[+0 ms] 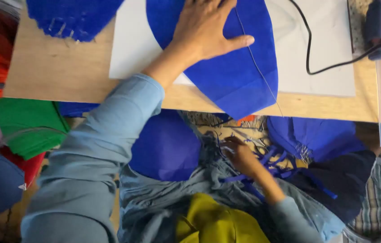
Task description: Assembling blue fabric petals by gluing thin wire supports to them using a hot glue gun.
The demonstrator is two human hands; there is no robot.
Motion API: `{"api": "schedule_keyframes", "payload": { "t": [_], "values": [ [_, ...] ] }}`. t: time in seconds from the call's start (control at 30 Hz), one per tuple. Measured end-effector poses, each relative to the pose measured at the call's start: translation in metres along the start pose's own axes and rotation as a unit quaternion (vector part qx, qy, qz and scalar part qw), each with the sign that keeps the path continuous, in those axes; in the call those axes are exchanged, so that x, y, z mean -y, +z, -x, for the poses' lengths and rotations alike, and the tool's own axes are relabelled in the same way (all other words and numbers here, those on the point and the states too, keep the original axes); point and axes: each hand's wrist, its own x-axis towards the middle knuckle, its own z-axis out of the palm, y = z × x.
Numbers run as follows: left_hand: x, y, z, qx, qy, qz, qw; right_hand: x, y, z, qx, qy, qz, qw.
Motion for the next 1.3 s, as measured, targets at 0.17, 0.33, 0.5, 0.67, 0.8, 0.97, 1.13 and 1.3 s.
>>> {"api": "schedule_keyframes", "payload": {
  "t": [0.17,0.33,0.5,0.67,0.8,0.97,1.13,1.3],
  "values": [
    [0.002,0.004,0.000,0.007,-0.002,-0.006,1.000,-0.006,0.038,-0.042,-0.071,-0.094,0.107,0.987],
    [0.001,0.002,-0.001,0.039,-0.023,0.011,0.999,0.014,0.005,-0.022,-0.141,0.043,-0.063,0.987],
    [0.001,0.001,-0.002,0.044,-0.018,0.012,0.999,0.101,-0.084,0.013,-0.174,0.074,-0.345,0.919],
    [-0.006,-0.016,-0.002,0.091,-0.043,0.034,0.994,0.130,-0.121,0.029,-0.229,-0.057,-0.382,0.894],
    [-0.008,-0.022,-0.004,0.135,-0.065,0.041,0.988,0.144,-0.148,0.028,-0.264,-0.113,-0.347,0.893],
    [-0.011,-0.031,-0.002,0.132,-0.061,0.038,0.989,0.159,-0.206,-0.010,-0.268,-0.158,-0.333,0.890],
    [-0.016,-0.043,-0.001,0.151,-0.069,0.051,0.985,0.163,-0.262,-0.073,-0.330,-0.145,-0.154,0.920],
    [-0.014,-0.039,-0.002,0.149,-0.065,0.049,0.985,0.161,-0.296,-0.089,-0.363,-0.228,-0.112,0.897]
  ]
}}
